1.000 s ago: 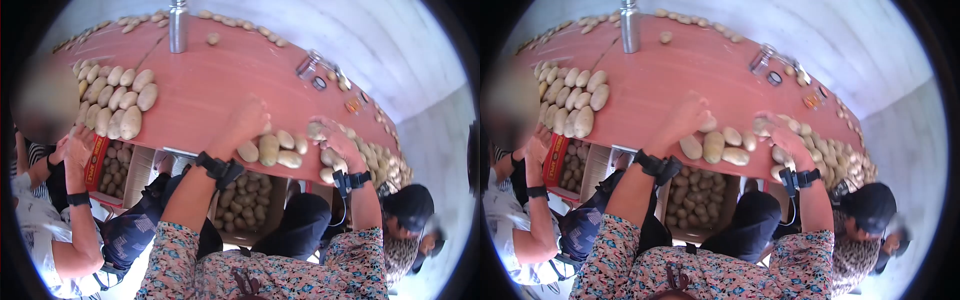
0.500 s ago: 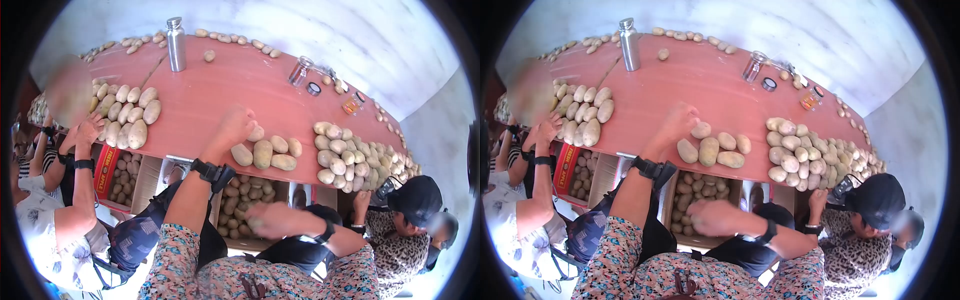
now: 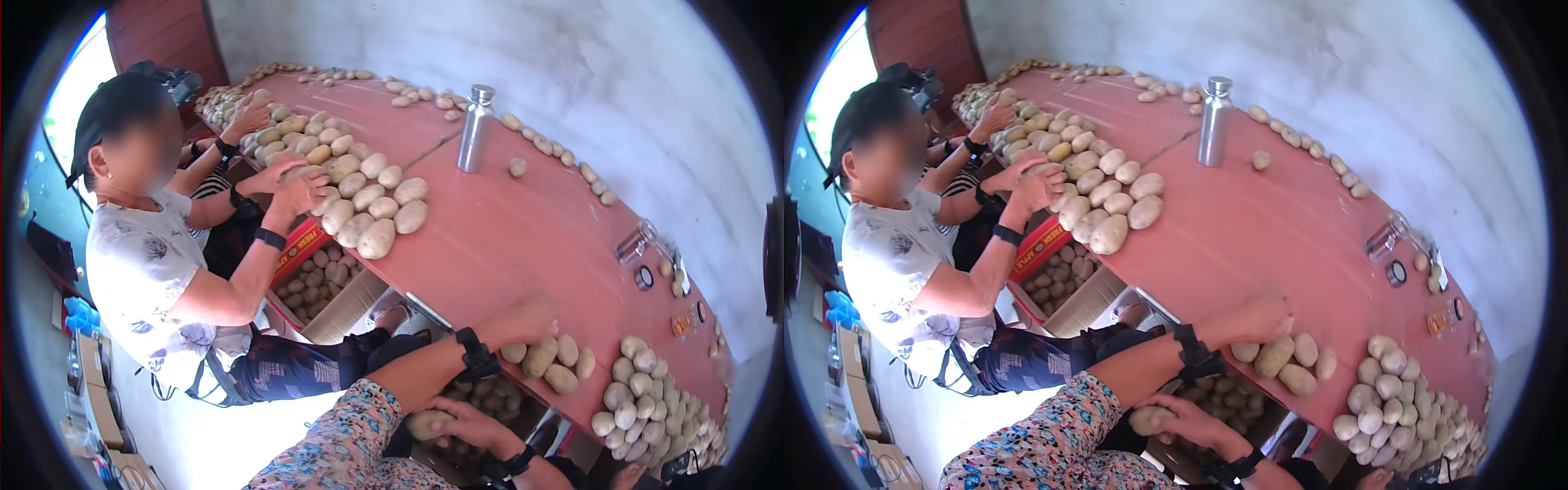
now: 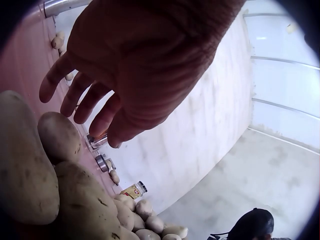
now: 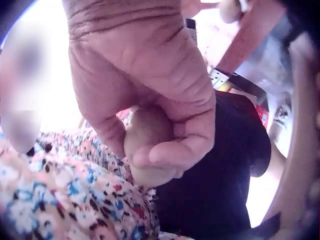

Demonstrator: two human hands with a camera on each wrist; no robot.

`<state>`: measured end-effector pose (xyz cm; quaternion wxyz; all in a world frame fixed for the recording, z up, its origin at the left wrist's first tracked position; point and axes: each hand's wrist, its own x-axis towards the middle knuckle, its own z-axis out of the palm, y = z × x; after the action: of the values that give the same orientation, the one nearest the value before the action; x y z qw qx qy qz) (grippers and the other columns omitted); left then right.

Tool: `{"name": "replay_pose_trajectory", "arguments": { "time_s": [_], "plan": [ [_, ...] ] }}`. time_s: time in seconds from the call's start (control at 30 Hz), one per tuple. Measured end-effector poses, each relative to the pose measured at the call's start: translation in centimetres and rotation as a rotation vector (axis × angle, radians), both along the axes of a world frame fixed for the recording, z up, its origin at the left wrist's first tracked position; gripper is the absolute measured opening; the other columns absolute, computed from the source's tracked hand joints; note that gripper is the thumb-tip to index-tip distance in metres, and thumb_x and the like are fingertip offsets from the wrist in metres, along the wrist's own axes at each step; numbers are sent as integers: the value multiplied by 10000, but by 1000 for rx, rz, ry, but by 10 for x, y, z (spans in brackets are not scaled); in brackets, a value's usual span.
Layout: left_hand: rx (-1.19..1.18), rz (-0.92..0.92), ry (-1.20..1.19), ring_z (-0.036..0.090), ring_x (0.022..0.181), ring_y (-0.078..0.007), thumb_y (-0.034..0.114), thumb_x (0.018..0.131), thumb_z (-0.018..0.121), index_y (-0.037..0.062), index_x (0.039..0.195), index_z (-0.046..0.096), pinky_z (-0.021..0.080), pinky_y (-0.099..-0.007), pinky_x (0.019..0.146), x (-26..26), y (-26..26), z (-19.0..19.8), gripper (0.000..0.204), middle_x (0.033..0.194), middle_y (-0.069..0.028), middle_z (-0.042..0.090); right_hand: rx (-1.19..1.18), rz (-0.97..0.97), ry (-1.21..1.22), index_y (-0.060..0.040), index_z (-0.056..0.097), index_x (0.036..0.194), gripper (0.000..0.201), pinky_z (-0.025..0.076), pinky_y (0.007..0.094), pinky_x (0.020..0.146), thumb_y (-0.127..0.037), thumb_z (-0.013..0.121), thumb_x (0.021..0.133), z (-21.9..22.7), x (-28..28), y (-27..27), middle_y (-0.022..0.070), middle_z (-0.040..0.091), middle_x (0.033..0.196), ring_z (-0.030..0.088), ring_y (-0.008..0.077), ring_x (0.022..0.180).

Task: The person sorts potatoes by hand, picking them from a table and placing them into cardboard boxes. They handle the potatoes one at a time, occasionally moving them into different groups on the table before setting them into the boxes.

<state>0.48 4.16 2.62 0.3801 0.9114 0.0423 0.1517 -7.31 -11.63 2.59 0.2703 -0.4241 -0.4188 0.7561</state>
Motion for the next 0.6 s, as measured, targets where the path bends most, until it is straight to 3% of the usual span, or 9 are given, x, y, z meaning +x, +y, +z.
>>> {"name": "replay_pose_trajectory", "arguments": {
  "time_s": [0.07,0.13,0.2,0.33,0.4,0.43,0.5,0.53,0.6],
  "plan": [
    [22,20,66,575,985,-395,188,852,597,7,912,656,478,-479,850,10,0,-2,199,1031,-208,599,-145,-324,395,-58,503,1321,387,477,238,681,-219,568,976,-29,-4,-6,63,595,1119,574,102,904],
    [35,33,138,575,1011,-394,200,844,612,4,900,667,479,-476,868,5,6,0,212,1032,-210,608,-171,-385,425,-38,499,1321,394,473,244,670,-223,573,981,-31,-14,-9,57,588,1140,572,113,916],
    [-18,3,-6,571,1031,-396,193,846,624,8,942,660,474,-490,873,-3,5,-1,211,1059,-207,601,-202,-431,318,-49,476,1335,412,473,254,685,-239,572,983,-31,-17,-15,69,589,1206,592,122,971],
    [-62,-17,1,567,1045,-393,153,840,619,7,949,651,468,-498,880,0,0,-3,185,1076,-208,594,-212,-550,269,-87,520,1316,359,481,248,697,-216,555,984,-15,-7,-31,33,581,1172,581,133,920],
    [-7,-18,-167,569,983,-393,139,842,606,14,886,645,465,-479,847,9,-1,-22,138,1013,-207,603,-136,-420,-151,-102,543,1298,356,505,281,734,-218,567,963,1,8,-35,64,625,1117,616,152,914],
    [-3,-24,-167,569,983,-393,139,842,606,14,886,645,465,-479,847,8,-4,-19,138,1013,-207,603,-133,-426,-150,-102,543,1298,356,505,281,734,-218,567,963,1,17,-39,64,625,1117,616,152,914],
    [102,5,-99,576,982,-386,163,830,606,5,843,655,466,-484,827,6,-1,-11,166,935,-213,619,165,-118,-478,-94,555,1284,376,522,308,785,-246,582,941,1,37,-40,111,664,1027,646,154,892],
    [118,25,-105,576,982,-386,163,830,606,5,843,655,466,-484,827,7,1,-10,166,935,-213,619,185,-101,-483,-94,555,1284,376,522,308,785,-246,582,941,2,40,-37,111,664,1027,646,154,892],
    [223,-5,-41,582,942,-378,188,826,584,16,793,657,461,-480,823,12,-2,-17,190,879,-212,625,281,120,-837,-61,545,1299,428,510,322,892,-237,604,914,-3,44,-34,113,652,1114,633,213,1026]
  ]
}}
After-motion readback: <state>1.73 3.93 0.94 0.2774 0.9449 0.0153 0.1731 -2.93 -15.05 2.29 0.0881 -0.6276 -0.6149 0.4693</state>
